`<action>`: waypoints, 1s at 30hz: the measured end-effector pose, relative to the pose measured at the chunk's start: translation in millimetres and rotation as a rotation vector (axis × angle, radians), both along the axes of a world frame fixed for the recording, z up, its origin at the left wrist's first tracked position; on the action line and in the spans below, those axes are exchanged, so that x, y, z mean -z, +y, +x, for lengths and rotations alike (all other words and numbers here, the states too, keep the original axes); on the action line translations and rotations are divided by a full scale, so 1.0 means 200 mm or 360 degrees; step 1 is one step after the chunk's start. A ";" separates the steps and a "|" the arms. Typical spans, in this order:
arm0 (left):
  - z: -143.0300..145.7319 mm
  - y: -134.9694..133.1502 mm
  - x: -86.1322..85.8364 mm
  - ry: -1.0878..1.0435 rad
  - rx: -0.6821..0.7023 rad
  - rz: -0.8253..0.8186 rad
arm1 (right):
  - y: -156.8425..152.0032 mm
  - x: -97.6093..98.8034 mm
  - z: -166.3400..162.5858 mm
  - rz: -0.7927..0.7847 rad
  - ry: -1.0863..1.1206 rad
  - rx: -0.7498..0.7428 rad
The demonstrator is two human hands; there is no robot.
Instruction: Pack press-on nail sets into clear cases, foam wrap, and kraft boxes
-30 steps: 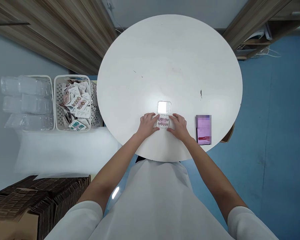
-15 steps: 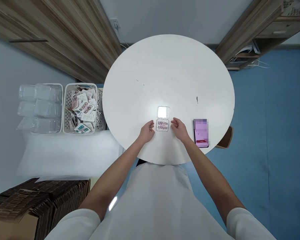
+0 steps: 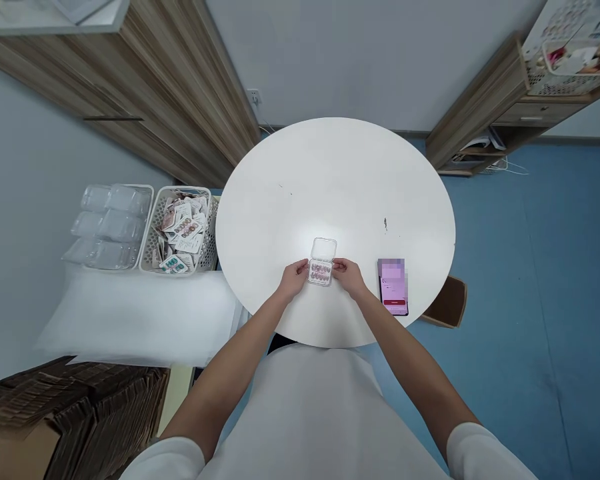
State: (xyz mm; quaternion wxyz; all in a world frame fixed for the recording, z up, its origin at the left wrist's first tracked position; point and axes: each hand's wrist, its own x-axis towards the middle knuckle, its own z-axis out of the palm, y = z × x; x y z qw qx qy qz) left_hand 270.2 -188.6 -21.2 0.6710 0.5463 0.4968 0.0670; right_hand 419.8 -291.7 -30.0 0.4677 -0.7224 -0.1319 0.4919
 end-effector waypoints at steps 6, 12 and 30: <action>-0.04 -0.07 -0.15 -0.0248 -0.0155 -0.0319 | -0.09 -0.15 -0.01 0.0201 0.0297 -0.0023; -0.16 -0.12 -0.33 -0.0484 -0.0008 -0.0613 | -0.21 -0.33 -0.10 0.0334 0.0466 -0.0027; -0.41 -0.10 -0.53 -0.0716 0.0257 -0.0808 | -0.27 -0.59 -0.41 0.0625 0.0484 0.0232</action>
